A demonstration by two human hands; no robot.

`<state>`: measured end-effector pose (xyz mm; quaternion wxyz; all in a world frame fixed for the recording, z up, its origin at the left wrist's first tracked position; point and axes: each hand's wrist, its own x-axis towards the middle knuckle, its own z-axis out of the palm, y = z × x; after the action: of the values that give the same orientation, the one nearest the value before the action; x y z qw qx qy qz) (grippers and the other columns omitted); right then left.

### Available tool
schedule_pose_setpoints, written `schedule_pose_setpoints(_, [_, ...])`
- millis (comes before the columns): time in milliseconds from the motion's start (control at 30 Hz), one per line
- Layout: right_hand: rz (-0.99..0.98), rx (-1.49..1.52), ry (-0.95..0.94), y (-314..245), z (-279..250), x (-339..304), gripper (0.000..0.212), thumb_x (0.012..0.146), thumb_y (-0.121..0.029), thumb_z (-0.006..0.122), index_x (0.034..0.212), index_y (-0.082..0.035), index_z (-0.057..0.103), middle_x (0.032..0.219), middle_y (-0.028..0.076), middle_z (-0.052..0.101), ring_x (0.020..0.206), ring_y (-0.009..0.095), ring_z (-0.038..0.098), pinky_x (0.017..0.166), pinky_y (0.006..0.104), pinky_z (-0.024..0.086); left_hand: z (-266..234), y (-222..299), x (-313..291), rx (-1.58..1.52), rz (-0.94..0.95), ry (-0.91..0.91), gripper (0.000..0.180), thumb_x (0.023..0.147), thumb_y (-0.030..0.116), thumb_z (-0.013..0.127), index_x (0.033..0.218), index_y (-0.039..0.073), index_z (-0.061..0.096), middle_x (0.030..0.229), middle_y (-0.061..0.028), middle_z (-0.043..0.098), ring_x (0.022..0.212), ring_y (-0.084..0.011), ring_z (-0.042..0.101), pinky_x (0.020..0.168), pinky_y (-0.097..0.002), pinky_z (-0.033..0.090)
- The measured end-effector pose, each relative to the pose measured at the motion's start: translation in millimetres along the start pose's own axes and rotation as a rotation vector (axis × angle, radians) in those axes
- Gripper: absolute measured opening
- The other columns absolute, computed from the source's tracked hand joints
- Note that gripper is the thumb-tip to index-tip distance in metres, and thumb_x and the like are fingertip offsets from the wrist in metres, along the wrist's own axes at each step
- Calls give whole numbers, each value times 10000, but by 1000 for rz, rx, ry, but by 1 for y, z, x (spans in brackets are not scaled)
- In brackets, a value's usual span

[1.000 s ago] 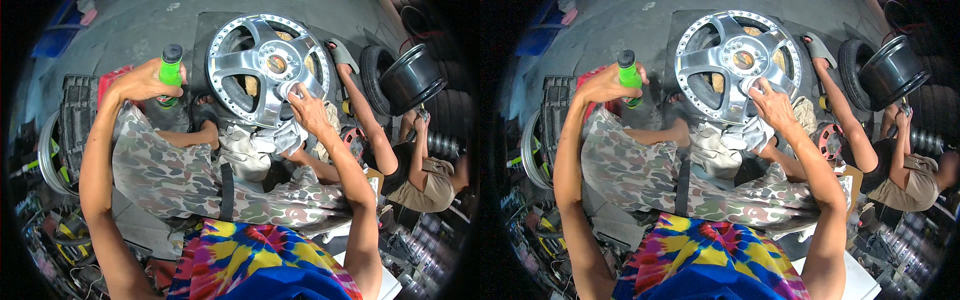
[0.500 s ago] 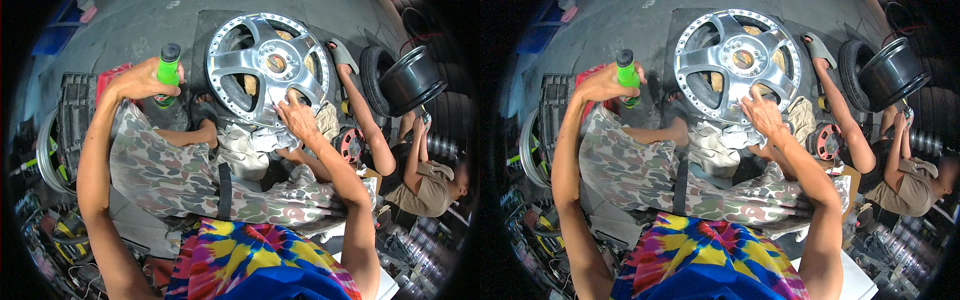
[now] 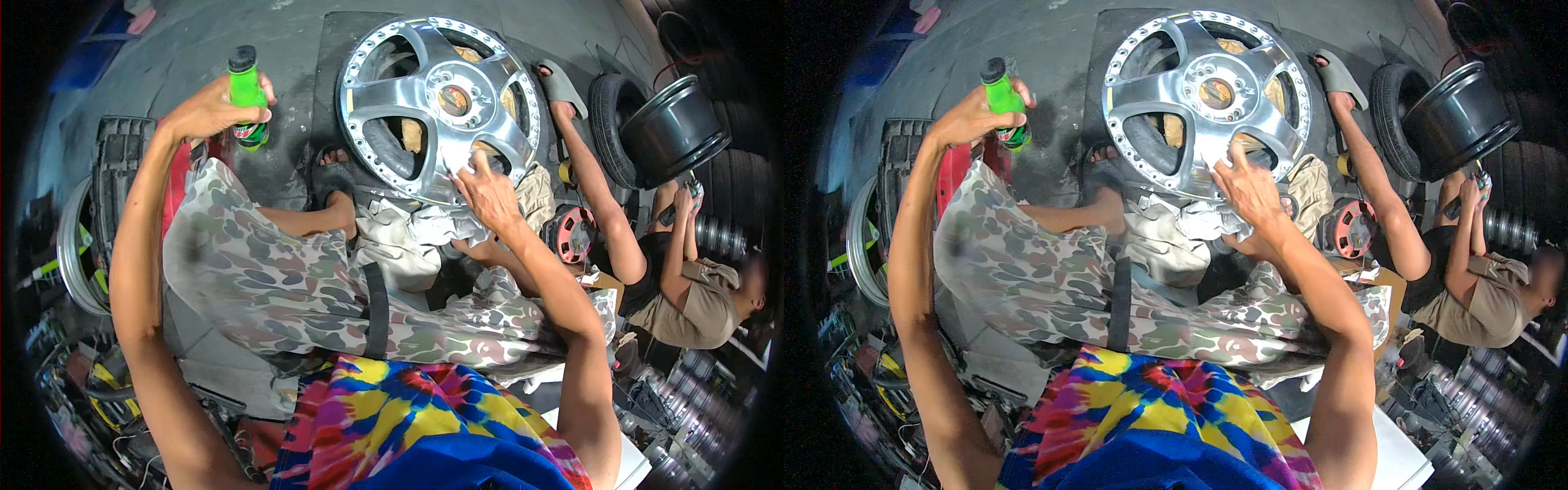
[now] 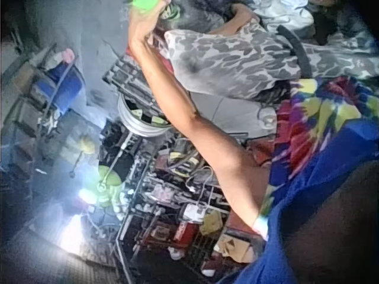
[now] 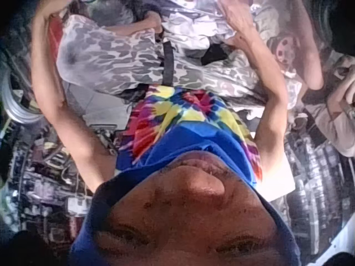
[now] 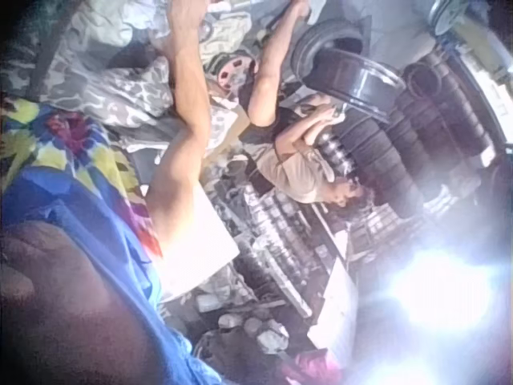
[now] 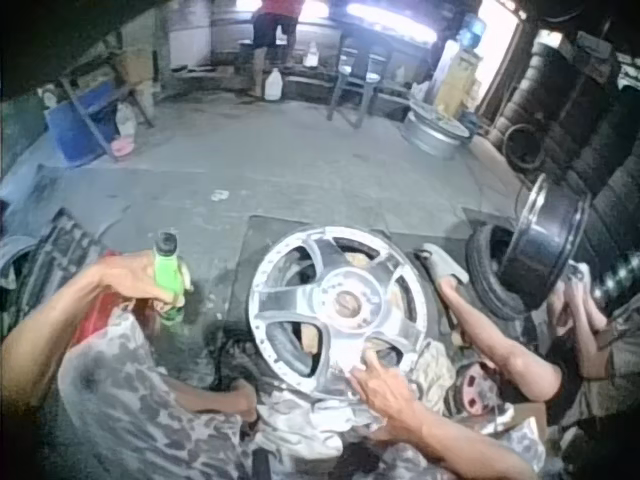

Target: The person sits on the floor and cleans a silver wheel rim using a green spray bottle and a white cloth. They spray the rim and wipe it repeatedly, focusing on the spokes and outer edge. Another person is visible in the background working on a different rim.

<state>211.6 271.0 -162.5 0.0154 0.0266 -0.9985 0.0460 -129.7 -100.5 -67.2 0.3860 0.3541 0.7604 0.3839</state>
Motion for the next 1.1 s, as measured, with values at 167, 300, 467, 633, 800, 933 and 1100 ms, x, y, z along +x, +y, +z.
schedule_pose_setpoints(167, [78, -35, -29, -8, -3, 10, 183, 1033, -268, 653, 1127, -114, 687, 1070, 136, 545, 720, 304, 714, 613, 434, 588, 4, -76, 8, -112, -94, 177, 260, 918, 201, 803, 1103, 76, 672, 1075, 0, 672, 1034, -126, 622, 930, -320, 501])
schedule_pose_setpoints(300, [72, -11, 29, -14, -5, 11, 175, 1029, -268, 659, 1109, -116, 690, 1088, 155, 550, 720, 337, 709, 608, 454, 593, 40, -201, 16, -140, -84, 433, 234, 925, 195, 812, 1097, 96, 687, 954, 20, 674, 891, -113, 648, 775, -307, 524])
schedule_pose_setpoints(467, [169, -32, -5, -23, -4, 16, 181, 1037, -281, 653, 1061, -104, 686, 1109, 175, 555, 687, 349, 697, 581, 459, 582, 91, -275, 45, -160, -236, 732, 340, 863, 233, 887, 1114, 108, 694, 915, 25, 658, 794, -115, 633, 670, -315, 507])
schedule_pose_setpoints(633, [215, -16, 39, -21, 2, 5, 213, 1047, -298, 638, 1039, -92, 687, 1127, 180, 562, 672, 355, 693, 562, 449, 574, 128, -311, 49, -246, -272, 999, 354, 873, 223, 881, 1145, 97, 694, 917, 18, 658, 794, -123, 637, 679, -324, 513])
schedule_pose_setpoints(800, [254, 9, 82, -42, 7, 31, 213, 1050, -285, 632, 1049, -77, 680, 1111, 195, 556, 674, 384, 684, 596, 493, 578, 145, -318, 48, -268, -338, 1032, 345, 890, 210, 863, 1166, 94, 692, 924, 11, 663, 813, -129, 643, 692, -327, 519])
schedule_pose_setpoints(933, [343, 6, 40, -29, 5, 14, 214, 1057, -277, 615, 1079, -71, 671, 1099, 199, 553, 679, 396, 684, 592, 496, 575, 153, -318, 45, -280, -364, 1027, 338, 905, 199, 849, 1182, 92, 690, 930, 5, 666, 828, -134, 647, 702, -330, 523])
schedule_pose_setpoints(1100, [381, 22, 66, -55, 4, 39, 246, 1075, -289, 583, 1075, -71, 698, 1121, 210, 572, 758, 434, 694, 652, 536, 573, 160, -320, 38, -293, -395, 1013, 330, 922, 185, 831, 1203, 89, 687, 937, -2, 671, 847, -140, 653, 715, -333, 528])
